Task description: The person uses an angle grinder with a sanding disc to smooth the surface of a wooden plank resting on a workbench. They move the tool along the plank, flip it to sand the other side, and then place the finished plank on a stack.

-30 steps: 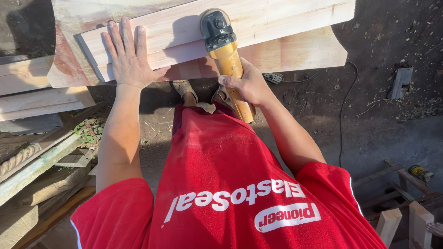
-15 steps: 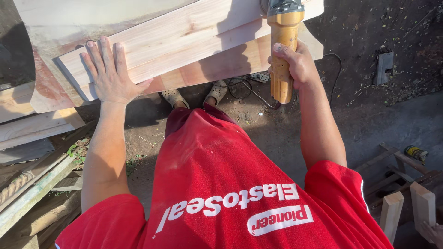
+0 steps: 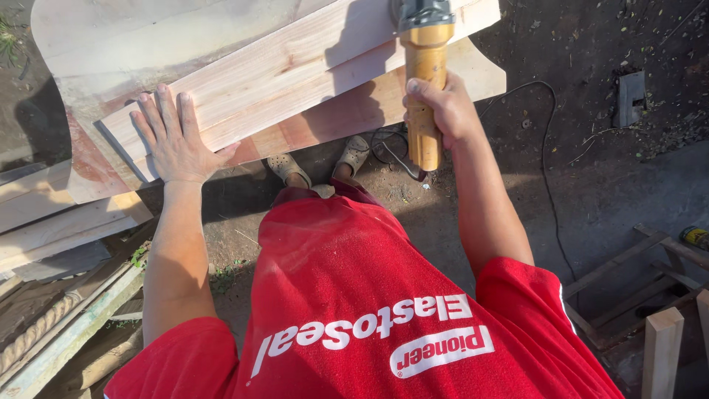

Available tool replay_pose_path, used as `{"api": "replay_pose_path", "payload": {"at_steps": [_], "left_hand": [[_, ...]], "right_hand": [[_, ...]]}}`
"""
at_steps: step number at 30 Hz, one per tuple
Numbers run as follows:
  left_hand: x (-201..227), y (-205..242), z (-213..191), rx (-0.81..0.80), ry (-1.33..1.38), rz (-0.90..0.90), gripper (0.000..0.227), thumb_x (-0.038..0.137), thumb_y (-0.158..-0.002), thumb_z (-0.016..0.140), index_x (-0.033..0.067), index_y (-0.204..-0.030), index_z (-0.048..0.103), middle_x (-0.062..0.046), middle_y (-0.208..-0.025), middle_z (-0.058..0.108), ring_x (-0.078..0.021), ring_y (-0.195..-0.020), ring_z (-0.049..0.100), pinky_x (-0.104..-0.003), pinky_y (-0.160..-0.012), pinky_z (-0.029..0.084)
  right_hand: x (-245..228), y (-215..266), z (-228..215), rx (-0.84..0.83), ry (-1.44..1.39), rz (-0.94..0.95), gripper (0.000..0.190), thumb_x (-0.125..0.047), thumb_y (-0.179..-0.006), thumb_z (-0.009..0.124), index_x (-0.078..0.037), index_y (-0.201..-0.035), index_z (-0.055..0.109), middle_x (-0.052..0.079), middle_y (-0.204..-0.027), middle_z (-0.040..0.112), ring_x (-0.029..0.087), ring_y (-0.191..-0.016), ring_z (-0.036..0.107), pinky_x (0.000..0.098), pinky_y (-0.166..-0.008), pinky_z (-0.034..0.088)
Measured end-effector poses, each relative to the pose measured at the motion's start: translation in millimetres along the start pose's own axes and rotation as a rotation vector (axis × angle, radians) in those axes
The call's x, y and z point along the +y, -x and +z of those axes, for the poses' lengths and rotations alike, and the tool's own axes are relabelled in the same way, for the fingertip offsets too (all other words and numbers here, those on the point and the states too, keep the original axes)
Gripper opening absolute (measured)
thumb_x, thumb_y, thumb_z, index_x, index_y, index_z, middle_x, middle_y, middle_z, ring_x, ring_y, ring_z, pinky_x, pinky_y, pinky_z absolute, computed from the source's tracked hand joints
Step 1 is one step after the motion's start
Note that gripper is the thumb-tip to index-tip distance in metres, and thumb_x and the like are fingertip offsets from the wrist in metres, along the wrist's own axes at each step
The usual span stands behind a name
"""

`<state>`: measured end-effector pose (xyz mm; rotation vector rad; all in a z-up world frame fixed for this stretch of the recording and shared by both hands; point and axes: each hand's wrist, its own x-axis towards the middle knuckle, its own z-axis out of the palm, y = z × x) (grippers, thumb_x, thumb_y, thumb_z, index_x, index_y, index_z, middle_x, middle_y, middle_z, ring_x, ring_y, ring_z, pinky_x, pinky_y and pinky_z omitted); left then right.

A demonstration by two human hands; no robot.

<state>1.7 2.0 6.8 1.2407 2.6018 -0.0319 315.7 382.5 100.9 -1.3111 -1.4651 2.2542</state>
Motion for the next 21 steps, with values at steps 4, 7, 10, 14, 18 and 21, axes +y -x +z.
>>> {"api": "replay_pose_path", "payload": {"at_steps": [4, 7, 10, 14, 18, 21], "left_hand": [[2, 0, -5, 0.014, -0.073, 0.029, 0.127, 0.075, -0.078, 0.076, 0.0016, -0.168, 0.025, -0.026, -0.178, 0.009, -0.049, -0.164, -0.003, -0.065, -0.13, -0.006], [1, 4, -4, 0.054, -0.118, 0.064, 0.126, 0.074, -0.079, 0.078, 0.001, -0.167, 0.025, -0.027, -0.178, 0.011, -0.0499, -0.164, -0.001, -0.065, -0.131, -0.004], [0, 1, -2, 0.103, -0.144, 0.101, 0.125, 0.072, -0.079, 0.08, 0.0015, -0.169, 0.026, -0.029, -0.178, 0.013, -0.051, -0.163, 0.002, -0.066, -0.131, -0.001], [0, 3, -3, 0.035, -0.109, 0.015, 0.127, 0.068, -0.072, 0.081, 0.0004, -0.166, 0.029, -0.031, -0.177, 0.014, -0.0521, -0.162, 0.004, -0.066, -0.13, 0.001], [7, -4, -3, 0.14, -0.143, 0.094, 0.125, 0.07, -0.078, 0.083, 0.0017, -0.168, 0.03, -0.029, -0.177, 0.015, -0.0512, -0.162, 0.004, -0.066, -0.13, 0.001], [1, 5, -4, 0.081, -0.132, 0.058, 0.126, 0.068, -0.076, 0.083, 0.0016, -0.168, 0.029, -0.029, -0.178, 0.015, -0.051, -0.163, 0.005, -0.066, -0.131, 0.001]], "right_hand": [[9, -1, 28, -0.078, -0.006, -0.045, 0.043, -0.023, -0.09, 0.079, 0.0, -0.12, 0.059, 0.008, -0.093, 0.065, 0.017, -0.08, 0.066, 0.0322, -0.07, 0.06], [-1, -10, 15, -0.012, -0.049, -0.03, 0.042, -0.026, -0.09, 0.078, -0.001, -0.117, 0.059, 0.009, -0.09, 0.066, 0.017, -0.075, 0.067, 0.0326, -0.067, 0.061], [-21, -23, -16, 0.087, -0.11, -0.053, 0.04, -0.03, -0.092, 0.075, -0.001, -0.115, 0.058, 0.01, -0.088, 0.064, 0.017, -0.071, 0.067, 0.0337, -0.064, 0.061], [-16, -12, -23, 0.098, -0.132, -0.042, 0.041, -0.03, -0.091, 0.074, -0.002, -0.114, 0.055, 0.009, -0.087, 0.063, 0.017, -0.069, 0.066, 0.0344, -0.062, 0.061], [-5, -5, -9, -0.007, -0.042, -0.064, 0.043, -0.026, -0.092, 0.078, 0.0, -0.122, 0.061, 0.006, -0.098, 0.068, 0.014, -0.087, 0.068, 0.0299, -0.078, 0.059], [6, 4, -14, -0.023, -0.068, -0.014, 0.042, -0.025, -0.091, 0.079, 0.0, -0.119, 0.059, 0.007, -0.093, 0.065, 0.016, -0.081, 0.065, 0.033, -0.073, 0.059]]}}
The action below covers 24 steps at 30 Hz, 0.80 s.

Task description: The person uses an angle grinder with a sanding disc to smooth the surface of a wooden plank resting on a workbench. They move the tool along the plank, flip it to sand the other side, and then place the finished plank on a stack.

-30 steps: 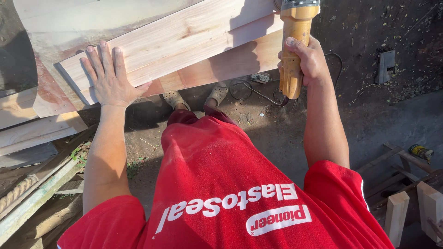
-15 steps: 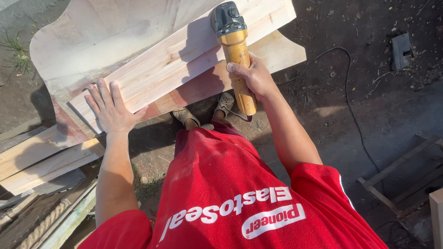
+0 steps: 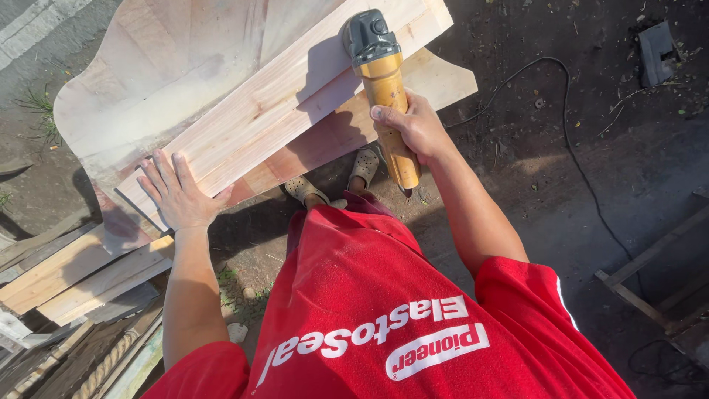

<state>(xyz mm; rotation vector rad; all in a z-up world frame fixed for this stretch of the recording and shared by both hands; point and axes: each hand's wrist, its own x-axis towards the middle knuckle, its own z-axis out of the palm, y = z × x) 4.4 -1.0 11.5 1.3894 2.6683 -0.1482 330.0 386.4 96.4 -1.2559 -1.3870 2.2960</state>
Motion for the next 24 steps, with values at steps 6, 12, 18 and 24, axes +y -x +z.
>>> {"api": "replay_pose_path", "payload": {"at_steps": [6, 12, 18, 24], "left_hand": [[-5, -2, 10, 0.021, -0.001, 0.027, 0.129, 0.071, -0.077, 0.083, 0.0026, -0.17, 0.026, -0.028, -0.178, 0.012, -0.0512, -0.162, 0.002, -0.067, -0.13, 0.0], [11, -15, -11, 0.009, 0.007, 0.01, 0.126, 0.074, -0.081, 0.078, 0.0023, -0.17, 0.025, -0.028, -0.178, 0.009, -0.0502, -0.162, 0.0, -0.066, -0.129, -0.005], [-2, -6, 1, -0.067, 0.177, -0.039, 0.122, 0.071, -0.083, 0.077, 0.0023, -0.169, 0.025, -0.025, -0.179, 0.007, -0.0481, -0.162, -0.003, -0.064, -0.128, -0.009], [-3, 4, -9, 0.028, 0.25, 0.014, 0.119, 0.075, -0.088, 0.072, 0.0017, -0.169, 0.024, -0.022, -0.177, 0.009, -0.0449, -0.16, -0.003, -0.062, -0.128, -0.006]], "right_hand": [[-5, 0, -34, 0.188, -0.137, 0.022, 0.037, -0.026, -0.089, 0.074, -0.005, -0.115, 0.057, 0.005, -0.09, 0.062, 0.017, -0.078, 0.068, 0.0369, -0.068, 0.063], [0, 4, 2, -0.024, 0.073, 0.033, 0.038, -0.025, -0.09, 0.076, -0.001, -0.115, 0.061, 0.007, -0.09, 0.066, 0.017, -0.076, 0.066, 0.0342, -0.067, 0.06], [-17, 2, -22, 0.095, 0.026, -0.009, 0.034, -0.025, -0.099, 0.068, -0.003, -0.121, 0.054, 0.015, -0.092, 0.064, 0.024, -0.073, 0.068, 0.0411, -0.066, 0.062], [11, 9, 34, 0.035, 0.05, 0.03, 0.034, -0.026, -0.103, 0.066, 0.002, -0.118, 0.054, 0.018, -0.093, 0.064, 0.028, -0.073, 0.068, 0.0425, -0.066, 0.061]]}}
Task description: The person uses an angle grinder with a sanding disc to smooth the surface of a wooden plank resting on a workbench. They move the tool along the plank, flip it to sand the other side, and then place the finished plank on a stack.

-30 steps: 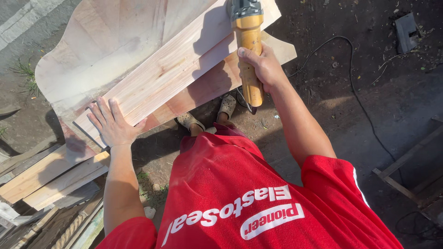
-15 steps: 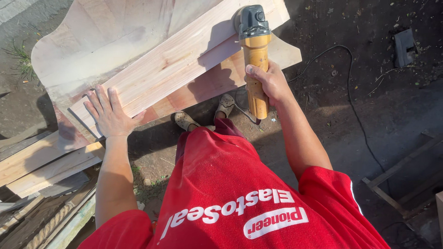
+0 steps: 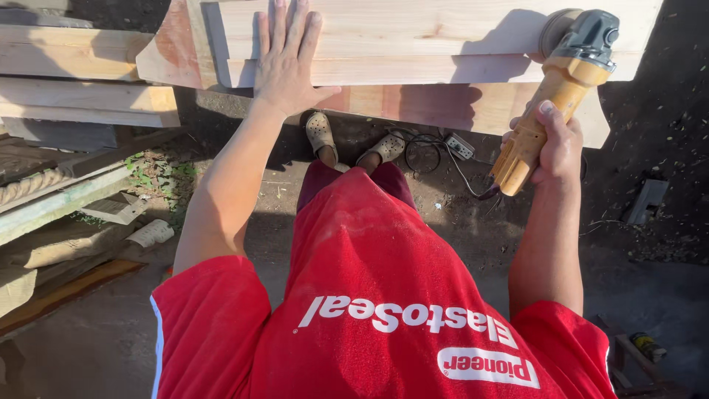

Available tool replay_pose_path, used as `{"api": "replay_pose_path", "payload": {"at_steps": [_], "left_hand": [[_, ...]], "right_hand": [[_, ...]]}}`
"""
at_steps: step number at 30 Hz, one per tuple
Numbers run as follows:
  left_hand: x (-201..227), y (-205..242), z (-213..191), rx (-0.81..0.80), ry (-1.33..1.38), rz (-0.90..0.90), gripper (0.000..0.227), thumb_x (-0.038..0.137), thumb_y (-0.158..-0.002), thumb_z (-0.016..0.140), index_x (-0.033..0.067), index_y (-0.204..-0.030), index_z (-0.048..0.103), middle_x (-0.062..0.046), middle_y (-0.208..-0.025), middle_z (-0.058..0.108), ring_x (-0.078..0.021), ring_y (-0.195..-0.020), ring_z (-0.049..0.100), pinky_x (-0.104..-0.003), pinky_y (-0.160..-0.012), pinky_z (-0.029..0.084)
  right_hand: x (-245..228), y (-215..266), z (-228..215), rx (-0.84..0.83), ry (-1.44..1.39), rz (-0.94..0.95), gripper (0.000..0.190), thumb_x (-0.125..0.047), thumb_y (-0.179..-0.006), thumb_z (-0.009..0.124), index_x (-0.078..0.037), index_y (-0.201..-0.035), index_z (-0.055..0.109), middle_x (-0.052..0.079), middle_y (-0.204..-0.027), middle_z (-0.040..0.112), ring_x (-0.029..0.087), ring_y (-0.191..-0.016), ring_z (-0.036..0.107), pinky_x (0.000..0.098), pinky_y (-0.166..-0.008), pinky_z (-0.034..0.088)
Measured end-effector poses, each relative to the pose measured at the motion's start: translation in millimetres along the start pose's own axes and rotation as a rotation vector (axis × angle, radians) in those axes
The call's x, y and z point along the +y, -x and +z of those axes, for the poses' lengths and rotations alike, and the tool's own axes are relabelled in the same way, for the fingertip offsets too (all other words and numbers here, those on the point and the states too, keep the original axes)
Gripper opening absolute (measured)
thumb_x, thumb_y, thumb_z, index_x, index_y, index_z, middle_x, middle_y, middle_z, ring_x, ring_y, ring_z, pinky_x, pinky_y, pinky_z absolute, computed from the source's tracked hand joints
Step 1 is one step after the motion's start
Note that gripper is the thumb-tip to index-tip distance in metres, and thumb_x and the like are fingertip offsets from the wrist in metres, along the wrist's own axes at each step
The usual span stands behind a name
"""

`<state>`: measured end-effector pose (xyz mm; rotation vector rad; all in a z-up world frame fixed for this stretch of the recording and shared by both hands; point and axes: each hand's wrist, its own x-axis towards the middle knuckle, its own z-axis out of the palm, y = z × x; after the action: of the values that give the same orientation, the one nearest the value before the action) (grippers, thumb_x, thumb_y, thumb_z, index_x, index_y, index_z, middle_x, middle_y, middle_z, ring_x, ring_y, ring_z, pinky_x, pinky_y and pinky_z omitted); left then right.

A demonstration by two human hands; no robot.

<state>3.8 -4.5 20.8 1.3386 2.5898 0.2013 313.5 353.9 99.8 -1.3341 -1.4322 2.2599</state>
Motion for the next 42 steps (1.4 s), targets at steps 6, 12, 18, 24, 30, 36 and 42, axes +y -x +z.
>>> {"api": "replay_pose_path", "payload": {"at_steps": [6, 12, 18, 24, 30, 36, 42], "left_hand": [[-57, 26, -9, -0.017, 0.241, -0.11, 0.088, 0.067, -0.11, 0.052, 0.0109, -0.171, 0.021, -0.012, -0.177, 0.016, -0.0348, -0.162, 0.005, -0.055, -0.133, 0.004], [-140, 88, 4, 0.124, 0.376, -0.249, 0.087, 0.063, -0.106, 0.056, 0.0041, -0.164, 0.03, -0.015, -0.169, 0.024, -0.0385, -0.157, 0.012, -0.054, -0.129, 0.012], [-151, 131, 19, 0.138, 0.408, -0.214, 0.066, 0.056, -0.108, 0.058, 0.0042, -0.149, 0.056, -0.01, -0.165, 0.038, -0.0409, -0.157, 0.018, -0.058, -0.128, 0.014], [-141, 138, 32, 0.243, 0.44, -0.193, 0.065, 0.05, -0.105, 0.067, 0.0032, -0.149, 0.058, -0.012, -0.165, 0.039, -0.0427, -0.156, 0.016, -0.059, -0.127, 0.01], [-142, 143, 41, 0.266, 0.419, -0.157, 0.072, 0.044, -0.1, 0.074, 0.0021, -0.154, 0.052, -0.014, -0.168, 0.034, -0.0453, -0.156, 0.011, -0.061, -0.127, 0.007], [-142, 143, 41, 0.239, 0.359, -0.143, 0.076, 0.041, -0.098, 0.076, 0.0036, -0.158, 0.048, -0.013, -0.17, 0.032, -0.0453, -0.157, 0.011, -0.06, -0.128, 0.007], [-137, 143, 38, 0.207, 0.345, -0.157, 0.078, 0.04, -0.096, 0.076, 0.0036, -0.159, 0.047, -0.014, -0.17, 0.03, -0.0461, -0.157, 0.013, -0.062, -0.127, 0.007]], "right_hand": [[40, 16, 135, -0.229, 0.178, 0.049, 0.031, -0.024, -0.1, 0.067, 0.001, -0.112, 0.055, 0.015, -0.088, 0.064, 0.026, -0.071, 0.068, 0.0399, -0.065, 0.059], [68, 29, 251, -0.395, 0.287, 0.097, 0.041, -0.03, -0.092, 0.072, 0.0, -0.115, 0.057, 0.012, -0.088, 0.066, 0.022, -0.074, 0.068, 0.0367, -0.069, 0.061], [79, 26, 353, -0.541, 0.39, 0.155, 0.055, -0.034, -0.085, 0.078, 0.0, -0.122, 0.056, 0.009, -0.091, 0.065, 0.018, -0.077, 0.066, 0.0345, -0.07, 0.059], [76, 20, 390, -0.511, 0.469, 0.102, 0.056, -0.035, -0.087, 0.079, 0.002, -0.123, 0.058, 0.009, -0.093, 0.066, 0.018, -0.08, 0.067, 0.0338, -0.072, 0.059], [62, 32, 366, -0.317, 0.383, 0.136, 0.049, -0.033, -0.089, 0.076, 0.001, -0.117, 0.054, 0.013, -0.088, 0.065, 0.023, -0.072, 0.068, 0.0369, -0.067, 0.06], [75, 27, 384, -0.42, 0.425, 0.12, 0.044, -0.03, -0.09, 0.073, 0.0, -0.117, 0.058, 0.012, -0.088, 0.067, 0.021, -0.071, 0.069, 0.0351, -0.066, 0.06], [82, 16, 381, -0.458, 0.438, 0.044, 0.045, -0.031, -0.09, 0.078, 0.0, -0.116, 0.059, 0.01, -0.091, 0.066, 0.017, -0.075, 0.067, 0.034, -0.068, 0.06]]}}
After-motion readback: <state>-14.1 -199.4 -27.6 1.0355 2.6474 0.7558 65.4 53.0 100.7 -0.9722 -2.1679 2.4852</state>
